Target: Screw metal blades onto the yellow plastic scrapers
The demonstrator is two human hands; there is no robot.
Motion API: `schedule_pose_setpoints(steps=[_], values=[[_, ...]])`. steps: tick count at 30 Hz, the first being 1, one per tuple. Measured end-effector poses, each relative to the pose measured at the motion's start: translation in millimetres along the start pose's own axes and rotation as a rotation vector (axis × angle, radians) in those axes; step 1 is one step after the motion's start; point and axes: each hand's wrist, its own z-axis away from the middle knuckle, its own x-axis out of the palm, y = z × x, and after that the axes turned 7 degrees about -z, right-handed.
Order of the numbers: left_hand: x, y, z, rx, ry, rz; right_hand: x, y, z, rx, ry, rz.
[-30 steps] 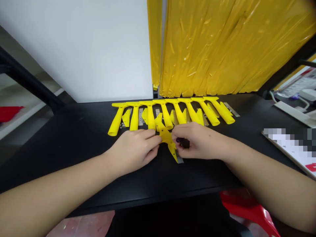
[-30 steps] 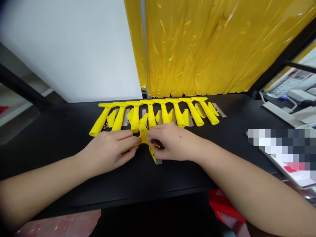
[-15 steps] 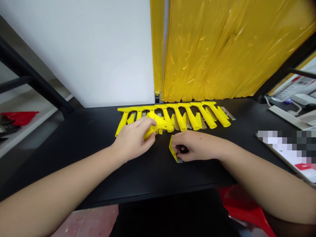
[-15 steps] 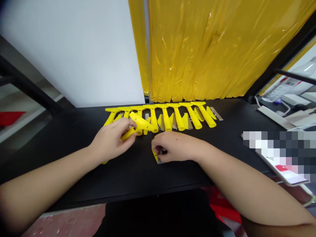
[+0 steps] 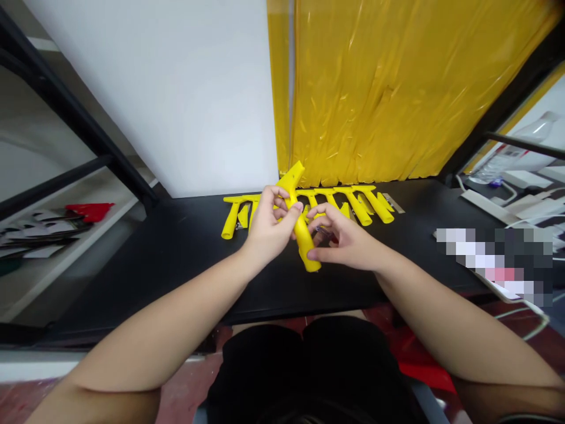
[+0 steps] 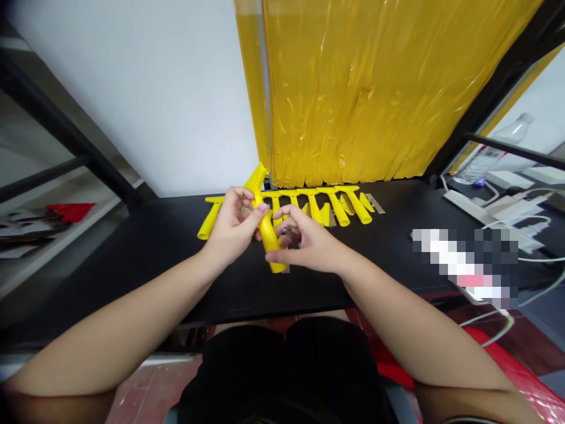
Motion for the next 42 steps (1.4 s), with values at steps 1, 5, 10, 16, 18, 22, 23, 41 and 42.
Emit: schedule_pose_setpoints(steps=[1,5,10,16,18,22,23,41,42], values=[[9,3,2,-0.029,0.015,0.063,5,1,8,0.003,0.044,0.045],[33,13,18,-0.067,-0.033,0.184,5,6,47,-0.038,0.257,0.221],[17,14,48,0.127,-0.307,-0.297,-49,-2,103,0.091,0.431,0.254],[-5,-7,53,0.195,-0.483,-0.827,-114,-19,130,0.469,0.247,0.322],[-8,-12,49,0.157,-0.532,-0.89,-123,-19,124,0.525,0.232,0.377],[-17,-18,42,0.137,-0.566,-0.877,-127,-14,104,0.52,0.171,0.348],[-19,-20,42,0.131,-0.569,-0.865,-127,-13,99,0.506,0.161,0.338],[-26,-29,51,0.134,-0.622,-0.843,-74,-2,52,0.423,-0.004,0.377],[-27,-29,53,0.12,-0.624,-0.86,-69,-3,50,0.423,-0.009,0.374]])
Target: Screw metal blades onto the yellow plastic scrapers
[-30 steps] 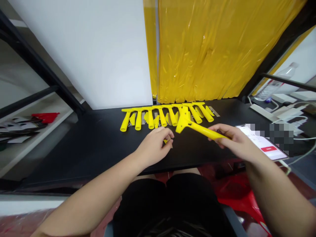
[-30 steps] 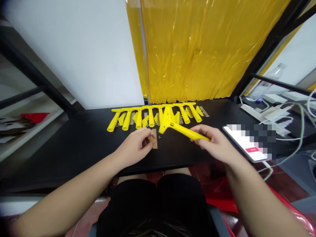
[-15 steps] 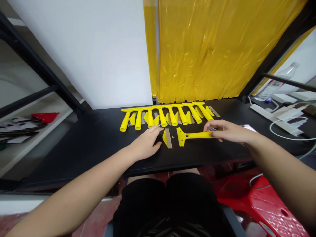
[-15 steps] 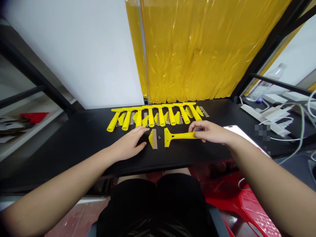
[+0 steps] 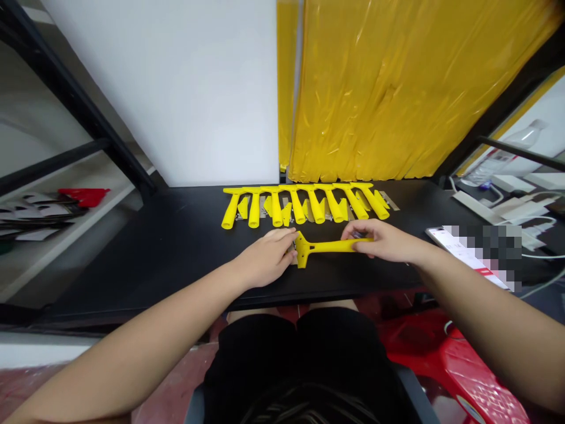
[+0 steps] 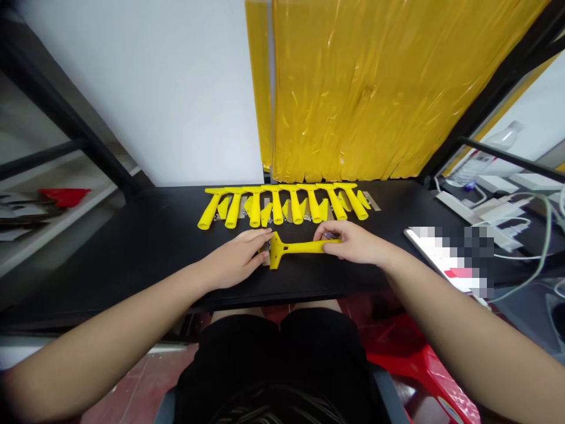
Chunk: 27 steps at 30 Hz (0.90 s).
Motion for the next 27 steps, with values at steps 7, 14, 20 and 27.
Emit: schedule_pose_setpoints(steps=[7,14,20,27], values=[[5,-9,24,-0.074,0.006,-0.113,34,-14,-13,-0.046,-0.002,0.005],[1,-41,71,-0.078,0.027,-0.131,80,-40,-19,-0.157,0.014,0.08],[-12,-83,107,-0.118,0.027,-0.118,127,-62,-34,-0.214,0.012,0.088],[-17,-141,132,-0.136,0.095,-0.098,155,-66,-39,-0.249,0.022,0.095]])
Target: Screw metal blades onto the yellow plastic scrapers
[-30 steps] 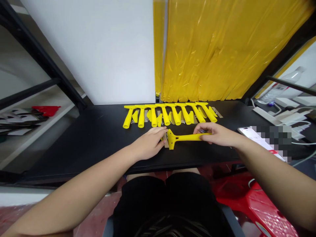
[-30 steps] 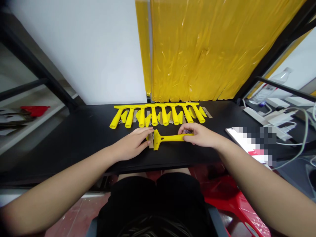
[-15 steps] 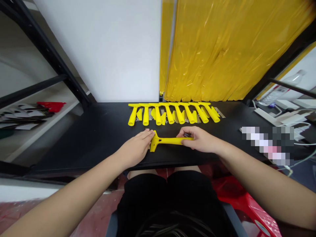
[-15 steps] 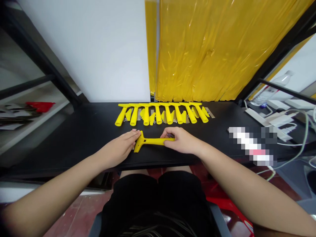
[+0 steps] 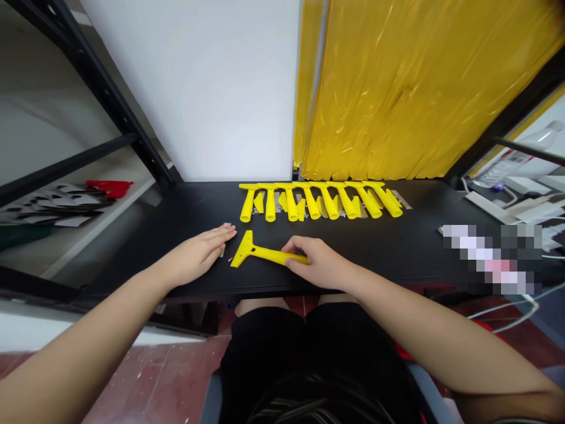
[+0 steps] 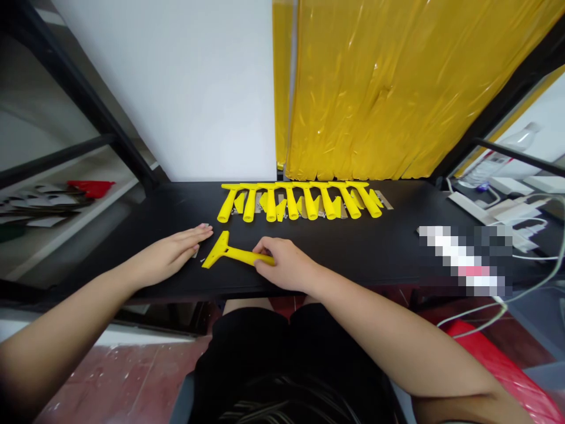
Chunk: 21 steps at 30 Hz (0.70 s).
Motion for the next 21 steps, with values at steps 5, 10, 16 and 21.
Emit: schedule_pose_setpoints(steps=[5,10,16,21], values=[[-2,-37,-16,0.004,-0.02,0.005,-8,15,14,0.025,0.054,-0.051],[-1,-57,-48,0.004,-0.014,-0.014,-23,26,35,0.028,0.087,-0.072],[-1,-66,-80,0.021,0.01,-0.011,-38,36,61,0.02,0.126,-0.051],[0,-65,-94,0.022,-0.004,0.008,-49,45,77,0.007,0.122,-0.068]])
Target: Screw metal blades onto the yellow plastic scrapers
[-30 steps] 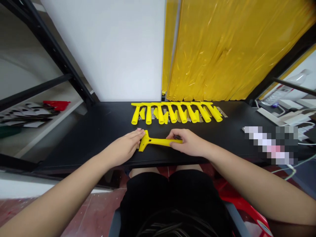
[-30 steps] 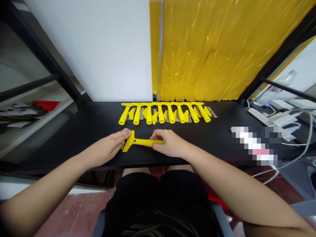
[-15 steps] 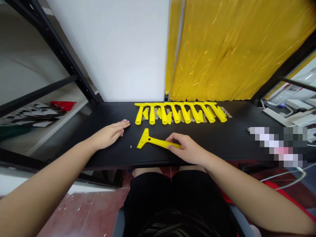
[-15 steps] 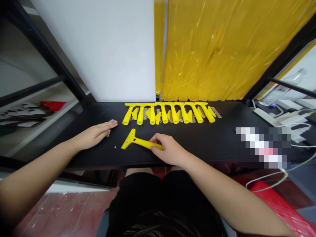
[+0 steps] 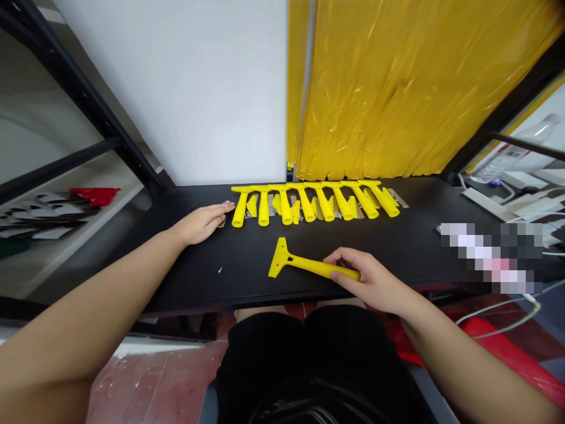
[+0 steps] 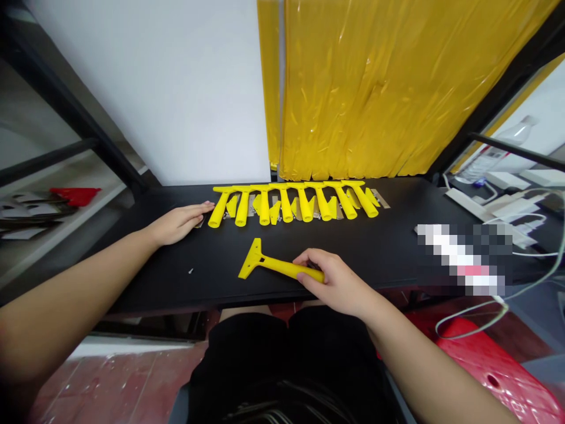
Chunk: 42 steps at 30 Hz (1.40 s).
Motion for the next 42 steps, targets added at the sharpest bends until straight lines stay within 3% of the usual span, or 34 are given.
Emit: schedule_pose_setpoints(steps=[4,8,13,16,20,25,31,36,42], values=[[-2,0,-3,-0.05,0.086,0.008,-8,8,5,0.018,0.018,-0.041],[-20,5,8,-0.292,0.175,-0.008,-11,17,6,0.06,0.045,-0.152],[-42,44,52,-0.446,0.12,-0.003,-12,25,7,0.097,0.054,-0.257],[-35,73,79,-0.41,-0.015,0.126,-13,27,7,0.099,0.047,-0.269],[-17,93,90,-0.256,-0.002,0.069,-13,26,7,0.097,0.048,-0.262],[-16,100,75,-0.202,-0.007,-0.007,-12,24,8,0.067,0.07,-0.253],[-25,102,50,-0.276,-0.032,-0.17,-12,27,9,0.047,0.052,-0.271],[-34,80,11,-0.372,0.093,-0.316,-13,28,10,0.046,0.039,-0.284],[-34,52,-33,-0.427,0.02,-0.286,-13,29,11,0.033,0.041,-0.289]])
